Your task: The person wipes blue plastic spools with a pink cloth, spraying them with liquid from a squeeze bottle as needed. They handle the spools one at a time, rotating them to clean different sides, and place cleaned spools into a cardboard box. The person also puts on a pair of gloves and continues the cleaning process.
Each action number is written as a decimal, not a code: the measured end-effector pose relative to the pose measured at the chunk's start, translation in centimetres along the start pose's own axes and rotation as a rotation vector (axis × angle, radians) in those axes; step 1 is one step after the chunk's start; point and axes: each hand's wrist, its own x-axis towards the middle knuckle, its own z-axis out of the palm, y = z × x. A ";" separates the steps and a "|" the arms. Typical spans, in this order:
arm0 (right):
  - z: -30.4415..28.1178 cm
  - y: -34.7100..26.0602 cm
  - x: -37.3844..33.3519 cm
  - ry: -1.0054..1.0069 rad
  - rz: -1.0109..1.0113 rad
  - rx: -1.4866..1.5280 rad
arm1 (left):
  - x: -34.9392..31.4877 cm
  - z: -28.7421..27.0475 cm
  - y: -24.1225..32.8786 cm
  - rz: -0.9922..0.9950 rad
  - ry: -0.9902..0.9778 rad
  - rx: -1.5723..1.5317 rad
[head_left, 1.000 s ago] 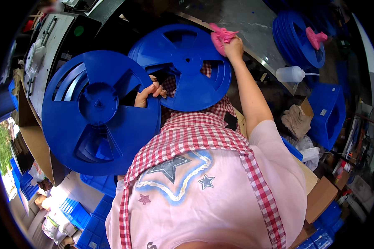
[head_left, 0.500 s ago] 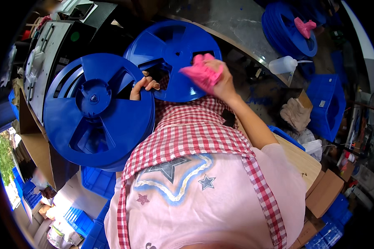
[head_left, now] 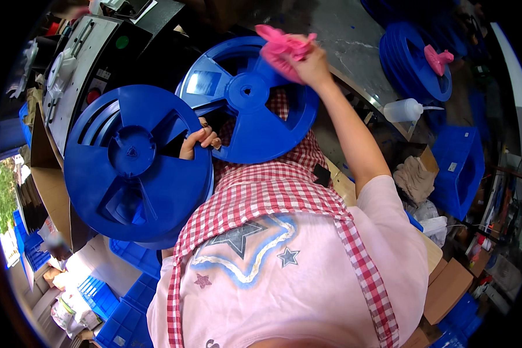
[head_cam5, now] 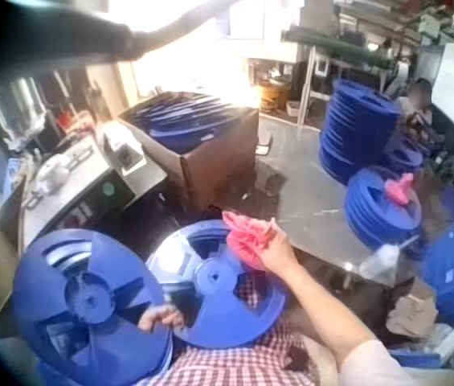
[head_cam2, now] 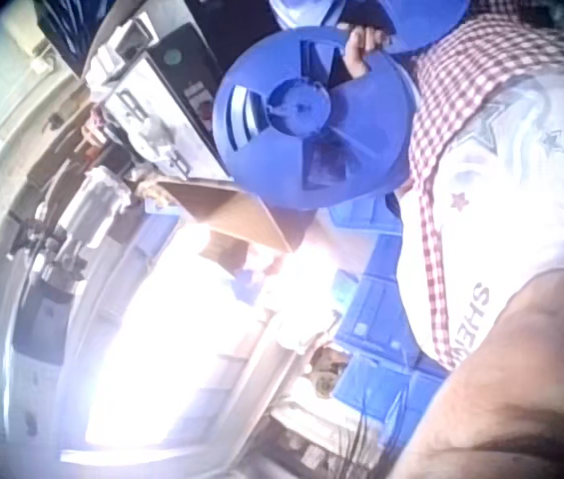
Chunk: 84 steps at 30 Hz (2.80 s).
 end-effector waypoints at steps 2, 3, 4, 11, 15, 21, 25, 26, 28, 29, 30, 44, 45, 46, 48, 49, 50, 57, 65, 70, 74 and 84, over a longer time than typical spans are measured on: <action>4.1 -1.0 -1.1 -0.158 -0.094 -0.067 | -0.3 0.2 -0.3 -0.031 -0.012 0.020; 4.8 0.3 -1.0 -0.187 -0.028 -0.139 | -0.2 -0.1 -0.5 -0.033 -0.012 0.027; 5.6 2.4 -0.2 -0.214 0.046 -0.208 | -0.2 -0.4 -0.6 -0.042 -0.009 0.038; -0.8 13.6 -1.4 0.132 0.819 0.396 | -0.3 -0.2 -0.4 0.008 0.006 0.171; -3.9 7.8 0.3 0.128 0.782 1.323 | -0.3 -0.7 0.4 -0.046 0.111 0.370; -6.3 -5.3 8.2 -0.104 0.382 1.532 | -1.5 1.8 -0.2 -0.016 0.141 0.143; -3.2 -13.6 9.5 -0.322 0.226 1.477 | -1.9 3.3 0.5 0.024 0.209 0.073; -2.0 -15.9 9.0 -0.388 0.183 1.438 | -2.0 2.5 0.6 0.029 0.182 0.074; 0.2 -19.8 7.8 -0.497 0.103 1.362 | -1.9 1.7 1.1 0.012 0.138 0.099; 1.4 -21.8 6.9 -0.559 0.055 1.305 | -2.0 1.5 1.1 0.018 0.117 0.099; 2.2 -23.2 6.1 -0.608 0.012 1.237 | -1.9 1.3 1.3 0.018 0.098 0.105; 5.0 -5.7 -1.1 -0.288 0.821 1.241 | 2.5 -0.3 1.1 0.038 -0.207 0.219; 4.8 -5.6 -1.6 -0.253 0.846 1.268 | 2.3 0.3 1.0 0.037 -0.247 0.149; 4.8 -5.5 -2.0 -0.217 0.872 1.294 | 2.0 1.1 1.2 0.041 -0.278 0.121; 4.7 -6.2 -2.1 -0.203 0.855 1.270 | 1.8 0.6 1.3 0.030 -0.342 0.086; 4.7 -6.6 -2.1 -0.199 0.834 1.232 | 1.3 1.0 1.1 0.012 -0.316 0.004; 4.7 -7.0 -2.0 -0.196 0.814 1.194 | 1.3 0.9 0.9 0.007 -0.342 -0.050; 4.6 -8.5 -1.5 -0.270 0.671 1.122 | 1.4 0.1 -0.4 -0.006 -0.367 -0.293; 4.3 -7.1 -0.5 -0.337 0.623 0.891 | 1.3 0.1 -0.2 -0.016 -0.338 -0.204; 3.2 -6.6 1.0 -0.252 0.705 1.003 | 0.9 0.6 0.3 -0.025 -0.342 -0.183; 4.7 -6.0 1.8 -0.138 0.548 0.809 | 0.9 0.3 0.9 -0.036 -0.256 0.017; 5.0 -4.0 4.4 -0.782 0.929 1.040 | 0.3 2.8 2.7 -0.094 -0.247 0.200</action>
